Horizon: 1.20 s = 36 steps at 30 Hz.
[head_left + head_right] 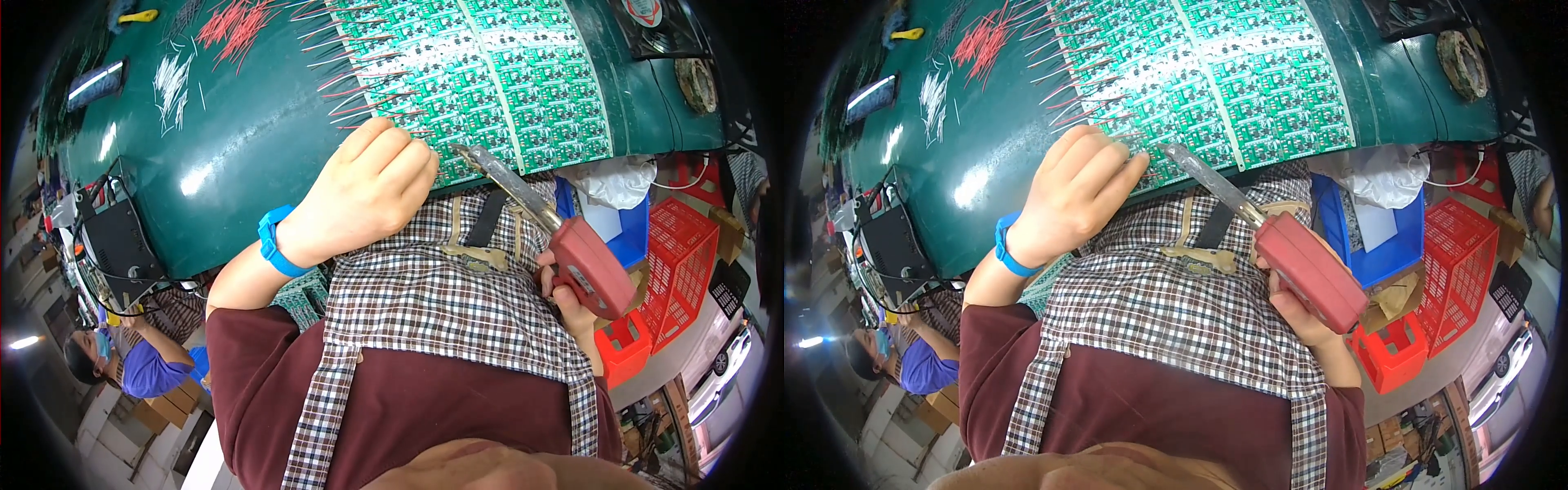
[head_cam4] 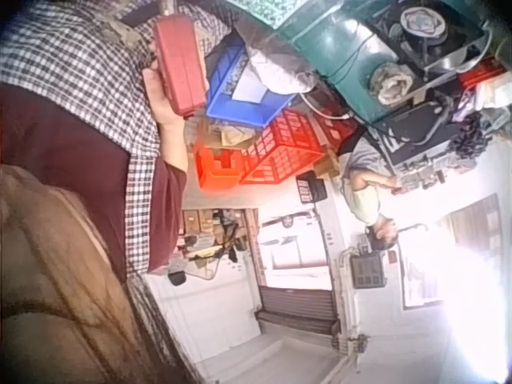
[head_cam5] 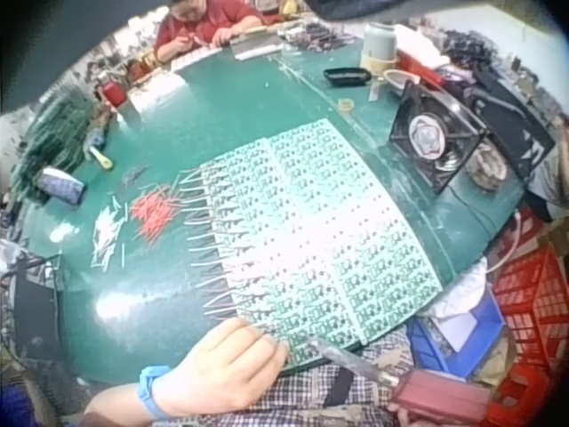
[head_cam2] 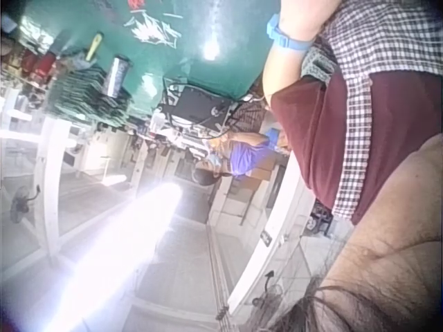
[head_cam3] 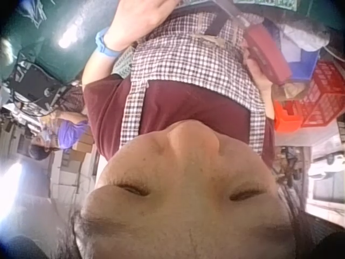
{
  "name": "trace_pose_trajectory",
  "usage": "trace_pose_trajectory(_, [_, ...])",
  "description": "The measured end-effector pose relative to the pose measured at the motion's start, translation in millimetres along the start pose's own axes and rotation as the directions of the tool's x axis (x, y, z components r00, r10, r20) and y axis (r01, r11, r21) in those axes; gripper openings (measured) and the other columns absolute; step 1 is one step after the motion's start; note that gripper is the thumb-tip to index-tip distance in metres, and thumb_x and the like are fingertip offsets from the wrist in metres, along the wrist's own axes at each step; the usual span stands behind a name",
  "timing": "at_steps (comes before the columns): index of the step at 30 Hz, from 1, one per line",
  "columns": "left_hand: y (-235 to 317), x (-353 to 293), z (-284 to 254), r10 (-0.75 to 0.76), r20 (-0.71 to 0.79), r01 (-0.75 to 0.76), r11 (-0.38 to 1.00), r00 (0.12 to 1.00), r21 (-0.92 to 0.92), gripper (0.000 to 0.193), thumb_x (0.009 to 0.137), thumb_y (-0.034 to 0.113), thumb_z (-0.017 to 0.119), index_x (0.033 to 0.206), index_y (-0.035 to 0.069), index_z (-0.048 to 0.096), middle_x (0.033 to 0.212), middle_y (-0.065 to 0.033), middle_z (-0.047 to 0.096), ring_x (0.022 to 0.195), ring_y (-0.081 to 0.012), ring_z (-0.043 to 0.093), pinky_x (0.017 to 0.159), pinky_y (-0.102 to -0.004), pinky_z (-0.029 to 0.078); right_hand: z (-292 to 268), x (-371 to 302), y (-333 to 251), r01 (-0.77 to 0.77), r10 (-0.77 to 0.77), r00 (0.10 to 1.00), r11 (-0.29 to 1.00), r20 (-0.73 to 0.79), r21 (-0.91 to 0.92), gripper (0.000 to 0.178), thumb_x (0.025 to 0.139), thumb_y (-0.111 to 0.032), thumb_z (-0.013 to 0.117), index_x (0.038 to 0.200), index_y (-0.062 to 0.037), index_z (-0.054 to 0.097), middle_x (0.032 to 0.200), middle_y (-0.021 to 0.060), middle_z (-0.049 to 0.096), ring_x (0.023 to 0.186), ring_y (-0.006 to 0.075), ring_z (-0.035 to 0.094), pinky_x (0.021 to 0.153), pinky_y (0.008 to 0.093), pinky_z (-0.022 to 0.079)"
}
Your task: The person solders wires onto circuit board panels using a soldering iron, picking up wires from the workbench by hand and attaching them to the boards.
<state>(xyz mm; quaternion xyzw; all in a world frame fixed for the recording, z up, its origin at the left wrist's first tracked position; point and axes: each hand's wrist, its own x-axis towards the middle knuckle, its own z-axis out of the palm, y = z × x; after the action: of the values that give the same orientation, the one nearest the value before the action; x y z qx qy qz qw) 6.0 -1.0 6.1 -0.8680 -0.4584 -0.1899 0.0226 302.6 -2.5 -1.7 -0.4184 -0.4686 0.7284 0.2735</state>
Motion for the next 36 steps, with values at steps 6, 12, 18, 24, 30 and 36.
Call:
trace_pose_trajectory(6, [7.8,-4.0,-4.3,-0.011,-0.023,0.011,1.000,1.000,0.005,0.032,0.056,0.007,0.057,0.086,-0.002,0.061,0.077,-0.0072,0.052,0.066,-0.0205,0.052,0.058,-0.0313,0.044,-2.8,-3.7,2.7,0.037,-0.036,0.999,0.998,-0.005,0.046,0.072,0.070,-0.019,0.071,0.124,0.0057,0.031,0.095,0.0150,0.058,0.061,0.0103,0.050,0.054,0.0201,0.041])
trace_pose_trajectory(12, [14.6,-12.1,11.0,-0.035,-0.150,0.020,0.995,0.988,-0.102,0.029,0.056,0.006,0.058,0.084,-0.002,0.061,0.075,-0.0076,0.052,0.064,-0.0199,0.054,0.053,-0.0300,0.044,-8.1,-9.4,0.7,0.038,-0.039,0.999,0.998,0.024,0.047,0.069,0.071,-0.018,0.070,0.124,0.0056,0.032,0.096,0.0152,0.057,0.059,0.0104,0.049,0.052,0.0205,0.040])
trace_pose_trajectory(18, [17.9,-13.7,9.5,-0.074,-0.073,0.063,0.987,0.995,-0.145,0.028,0.059,0.004,0.059,0.086,-0.002,0.061,0.074,-0.0068,0.053,0.064,-0.0198,0.055,0.052,-0.0295,0.045,-11.5,-11.1,0.7,-0.018,0.014,0.998,0.997,0.055,0.071,0.069,0.071,-0.017,0.070,0.124,0.0051,0.032,0.096,0.0142,0.058,0.060,0.0098,0.049,0.054,0.0201,0.041])
trace_pose_trajectory(24, [20.2,-10.4,7.4,-0.118,-0.005,0.115,0.981,0.993,-0.159,0.026,0.061,0.003,0.059,0.086,0.000,0.061,0.072,-0.0062,0.053,0.061,-0.0188,0.055,0.049,-0.0284,0.044,-16.9,-14.6,6.5,-0.056,0.050,0.995,0.996,0.084,0.069,0.066,0.071,-0.011,0.070,0.124,0.0059,0.034,0.094,0.0099,0.058,0.069,0.0088,0.051,0.061,0.0199,0.042])
trace_pose_trajectory(30, [21.8,-10.0,6.2,-0.163,0.017,0.163,0.975,0.987,-0.152,0.025,0.061,0.001,0.060,0.086,0.001,0.061,0.068,-0.0052,0.051,0.056,-0.0173,0.052,0.045,-0.0281,0.041,-22.2,-17.2,12.4,-0.065,0.060,0.994,0.996,0.090,0.058,0.064,0.071,-0.004,0.069,0.124,0.0062,0.035,0.093,0.0087,0.058,0.079,0.0109,0.055,0.067,0.0209,0.046])
trace_pose_trajectory(36, [19.7,-11.3,7.2,-0.176,0.022,0.177,0.964,0.984,-0.199,0.026,0.061,-0.002,0.060,0.087,0.001,0.061,0.067,-0.0057,0.050,0.054,-0.0182,0.051,0.044,-0.0287,0.040,-25.8,-17.9,12.9,-0.078,0.078,0.992,0.997,0.098,-0.003,0.061,0.069,-0.004,0.070,0.121,0.0069,0.039,0.088,0.0072,0.059,0.077,0.0113,0.057,0.066,0.0212,0.047])
